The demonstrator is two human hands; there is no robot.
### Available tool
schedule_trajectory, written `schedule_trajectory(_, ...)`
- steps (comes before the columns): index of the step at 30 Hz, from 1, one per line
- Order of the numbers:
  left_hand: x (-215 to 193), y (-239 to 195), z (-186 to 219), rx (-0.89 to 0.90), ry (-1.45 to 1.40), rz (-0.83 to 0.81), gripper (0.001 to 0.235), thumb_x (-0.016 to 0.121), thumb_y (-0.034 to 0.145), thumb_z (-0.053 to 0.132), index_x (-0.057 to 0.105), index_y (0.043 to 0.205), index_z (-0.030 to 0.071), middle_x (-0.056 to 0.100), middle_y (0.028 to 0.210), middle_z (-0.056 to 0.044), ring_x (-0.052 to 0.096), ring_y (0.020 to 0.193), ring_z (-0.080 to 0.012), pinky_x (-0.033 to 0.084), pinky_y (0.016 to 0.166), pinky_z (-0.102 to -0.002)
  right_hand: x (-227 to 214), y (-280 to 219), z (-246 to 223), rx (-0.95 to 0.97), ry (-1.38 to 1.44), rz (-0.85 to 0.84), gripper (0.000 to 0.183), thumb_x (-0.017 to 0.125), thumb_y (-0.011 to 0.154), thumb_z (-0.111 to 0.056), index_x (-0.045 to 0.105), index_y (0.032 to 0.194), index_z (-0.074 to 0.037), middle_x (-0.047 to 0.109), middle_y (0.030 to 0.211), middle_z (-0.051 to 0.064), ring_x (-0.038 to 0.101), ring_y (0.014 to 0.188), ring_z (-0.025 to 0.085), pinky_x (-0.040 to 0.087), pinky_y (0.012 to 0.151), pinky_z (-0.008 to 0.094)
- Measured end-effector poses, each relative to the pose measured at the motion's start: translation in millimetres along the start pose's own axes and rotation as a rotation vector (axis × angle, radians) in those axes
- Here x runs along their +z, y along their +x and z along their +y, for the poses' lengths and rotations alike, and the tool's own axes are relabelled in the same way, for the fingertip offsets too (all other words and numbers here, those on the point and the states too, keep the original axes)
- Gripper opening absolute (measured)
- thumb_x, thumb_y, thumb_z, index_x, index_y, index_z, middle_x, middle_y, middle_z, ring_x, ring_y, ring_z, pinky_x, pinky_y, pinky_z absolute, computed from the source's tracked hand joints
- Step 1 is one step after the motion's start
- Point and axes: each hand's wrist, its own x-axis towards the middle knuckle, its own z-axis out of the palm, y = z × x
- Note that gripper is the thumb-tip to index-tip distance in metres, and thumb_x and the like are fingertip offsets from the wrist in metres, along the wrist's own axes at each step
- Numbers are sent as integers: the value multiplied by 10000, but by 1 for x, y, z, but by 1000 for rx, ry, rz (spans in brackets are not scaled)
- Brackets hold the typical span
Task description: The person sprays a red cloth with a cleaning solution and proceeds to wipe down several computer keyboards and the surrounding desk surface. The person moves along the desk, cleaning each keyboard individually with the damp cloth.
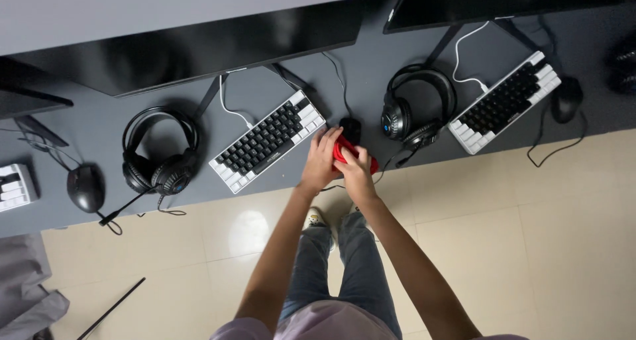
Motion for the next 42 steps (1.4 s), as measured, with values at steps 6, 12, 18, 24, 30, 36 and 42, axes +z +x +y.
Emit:
schedule_trajectory(6,-7,-7,-3,52,-18,-225,1158,938,578,198,336,1567,196,385,1619,-61,310,1509,-408,322,1208,-520,-13,-17,4,10,227,-85,448,635,683,126,777,1048,-92,653,1305,136,541,1123,391,484,999,463)
schedule_trajectory(12,-23,0,12,-56,-2,-402,1413,988,468,263,148,1602,186,249,1661,-87,180,1519,-424,181,1227,-564,-19,-3,22,-79,329,-338,381,658,675,131,789,932,-119,677,1178,135,564,1119,386,486,978,472)
schedule_trajectory(18,-38,1,13,-32,-59,-388,1408,980,509,338,133,1620,157,246,1666,-118,143,1540,-434,160,1241,-553,-6,6,40,-58,402,-445,456,633,682,135,795,1036,-103,639,1256,222,559,1162,439,473,994,476)
schedule_trajectory(24,-75,-40,-12,-3,-118,128,1082,898,800,394,280,1627,72,286,1677,-226,267,1561,-423,231,1291,-526,4,41,28,171,791,-235,438,620,899,63,663,1303,-100,681,1283,176,658,1191,340,493,1017,389)
schedule_trajectory(30,-88,-94,-65,-413,177,634,985,865,850,316,286,1596,36,187,1674,-323,228,1542,-498,218,1273,-549,47,133,-22,169,264,196,446,639,902,24,676,1332,-90,601,1298,232,557,1101,476,484,955,506)
schedule_trajectory(36,-110,-88,-43,-653,256,462,1255,954,580,226,215,1576,31,88,1620,-356,136,1487,-536,161,1202,-593,77,113,-86,-243,74,-2,441,621,809,52,756,1185,-135,567,1044,165,540,940,385,479,830,479)
schedule_trajectory(42,-95,-116,-76,-560,353,428,1188,920,663,247,222,1601,41,89,1664,-313,143,1527,-505,189,1218,-596,86,142,14,-27,26,-100,268,619,1032,-92,754,1261,-125,585,1141,204,535,1071,376,485,884,458)
